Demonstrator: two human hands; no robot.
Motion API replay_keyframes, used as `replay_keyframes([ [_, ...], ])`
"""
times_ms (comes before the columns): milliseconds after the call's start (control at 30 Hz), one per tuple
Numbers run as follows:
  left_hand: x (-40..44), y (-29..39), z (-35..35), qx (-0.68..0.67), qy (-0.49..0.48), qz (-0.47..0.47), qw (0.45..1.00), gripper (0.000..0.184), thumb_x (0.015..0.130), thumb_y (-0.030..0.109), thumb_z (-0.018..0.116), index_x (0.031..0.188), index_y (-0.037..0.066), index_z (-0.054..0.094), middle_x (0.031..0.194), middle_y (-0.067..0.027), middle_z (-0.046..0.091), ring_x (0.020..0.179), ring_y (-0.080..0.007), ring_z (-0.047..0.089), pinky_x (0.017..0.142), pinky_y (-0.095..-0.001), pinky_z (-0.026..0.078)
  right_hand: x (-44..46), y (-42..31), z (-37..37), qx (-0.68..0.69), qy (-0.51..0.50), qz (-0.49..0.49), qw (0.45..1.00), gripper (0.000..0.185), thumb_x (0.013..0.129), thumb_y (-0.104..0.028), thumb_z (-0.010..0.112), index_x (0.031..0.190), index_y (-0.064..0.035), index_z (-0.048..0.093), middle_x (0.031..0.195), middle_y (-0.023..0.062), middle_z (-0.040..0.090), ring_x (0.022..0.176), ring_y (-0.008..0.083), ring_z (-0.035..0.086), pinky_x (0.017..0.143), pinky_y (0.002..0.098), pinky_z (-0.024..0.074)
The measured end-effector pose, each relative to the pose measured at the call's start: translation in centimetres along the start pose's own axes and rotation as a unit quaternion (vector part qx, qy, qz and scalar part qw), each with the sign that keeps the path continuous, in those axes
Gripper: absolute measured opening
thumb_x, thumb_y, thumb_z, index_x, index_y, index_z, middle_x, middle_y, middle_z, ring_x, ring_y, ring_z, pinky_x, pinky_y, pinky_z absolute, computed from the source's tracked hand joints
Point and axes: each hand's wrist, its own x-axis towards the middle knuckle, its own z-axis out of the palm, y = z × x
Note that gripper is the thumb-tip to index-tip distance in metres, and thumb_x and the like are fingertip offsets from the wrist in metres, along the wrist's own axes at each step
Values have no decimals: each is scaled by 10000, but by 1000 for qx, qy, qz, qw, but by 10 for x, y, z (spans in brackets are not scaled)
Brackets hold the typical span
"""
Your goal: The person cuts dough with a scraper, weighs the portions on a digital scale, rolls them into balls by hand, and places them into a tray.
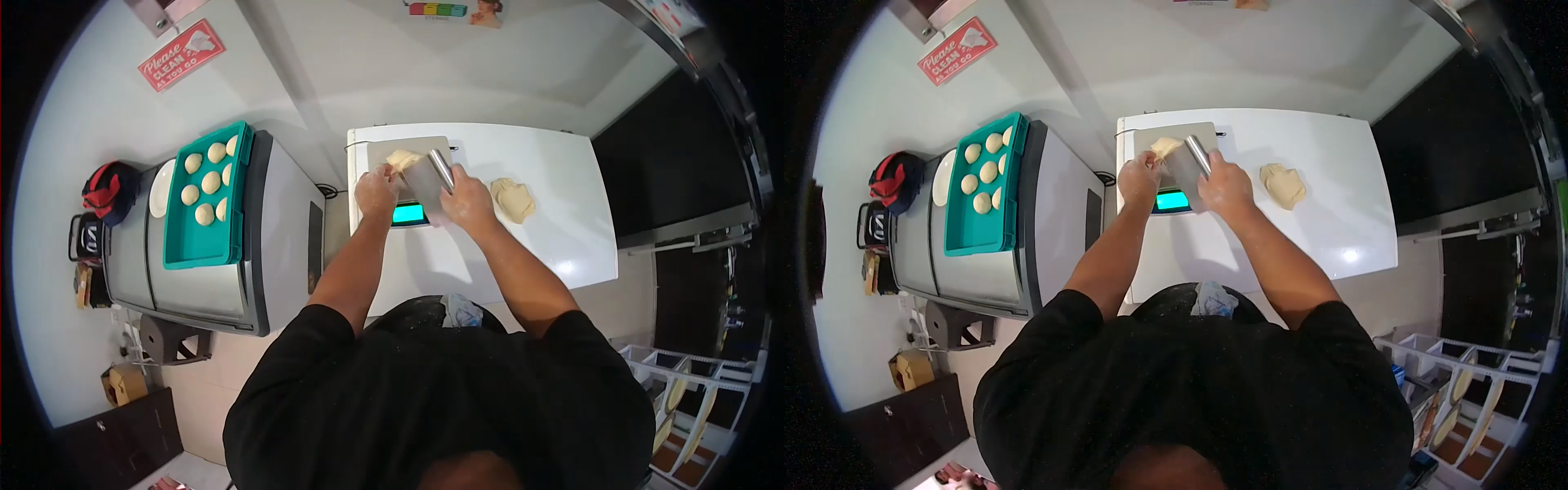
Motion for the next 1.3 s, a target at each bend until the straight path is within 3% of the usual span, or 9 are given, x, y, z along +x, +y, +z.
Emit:
replay_keyframes([
  [133,-10,-19,-11,16,-61,-51,997,140,853,277,740,940,181,793,849,-90,740,871,-299,691,787,-439,557,33,-50,6,-147,-93,-19,985,280,885,-196,644,1107,-45,567,931,209,733,905,390,719,818,482,571],
  [233,-9,-28,-8,39,-51,68,996,123,866,270,729,909,178,798,830,-103,739,843,-312,692,769,-458,557,50,-65,25,-168,-107,-89,976,294,888,-192,637,1137,-55,561,937,205,733,894,384,723,797,485,572],
  [400,-3,-13,-19,83,-103,75,988,124,890,251,715,908,158,796,815,-106,739,870,-300,700,787,-441,561,83,-80,43,-178,-115,-125,969,311,881,-212,633,1143,-58,563,957,217,729,909,392,715,797,485,569],
  [533,-11,-8,-42,-215,-103,-95,967,127,908,211,704,968,130,782,954,-114,751,981,-284,695,865,-414,544,72,-36,29,-63,-62,-91,992,366,839,-230,667,1142,-51,564,964,233,718,933,405,700,801,487,560],
  [633,-23,13,-38,-224,30,122,966,202,921,175,694,1102,96,740,1128,-123,728,1113,-287,661,954,-405,505,8,31,-13,100,-90,-9,991,362,784,-217,664,1084,-24,607,930,243,696,902,412,686,800,470,540],
  [767,-29,76,2,-338,-82,289,892,315,916,148,681,1225,81,682,1238,-124,692,1193,-309,615,1015,-430,470,-102,134,-17,145,-103,81,981,323,772,-216,675,1009,-1,631,908,250,675,871,409,674,796,455,526],
  [933,-75,139,112,-189,-181,327,908,351,884,127,679,1231,72,673,1232,-135,678,1179,-332,607,1022,-458,468,-165,164,-31,136,-97,199,966,307,778,-213,682,970,17,612,860,232,652,832,370,663,782,436,516],
  [1133,-95,183,110,82,-232,332,911,300,848,97,660,1144,69,700,1234,-125,653,1132,-360,619,978,-477,489,-180,189,-38,154,-79,185,967,359,798,-217,689,1050,25,606,908,260,651,882,417,659,809,455,514],
  [1300,-99,136,70,-183,-160,351,904,274,849,55,636,1111,71,717,1127,-124,681,1062,-341,637,920,-457,524,-158,170,-17,174,-131,151,964,344,829,-175,669,1116,7,618,933,271,656,920,423,666,831,461,519],
])
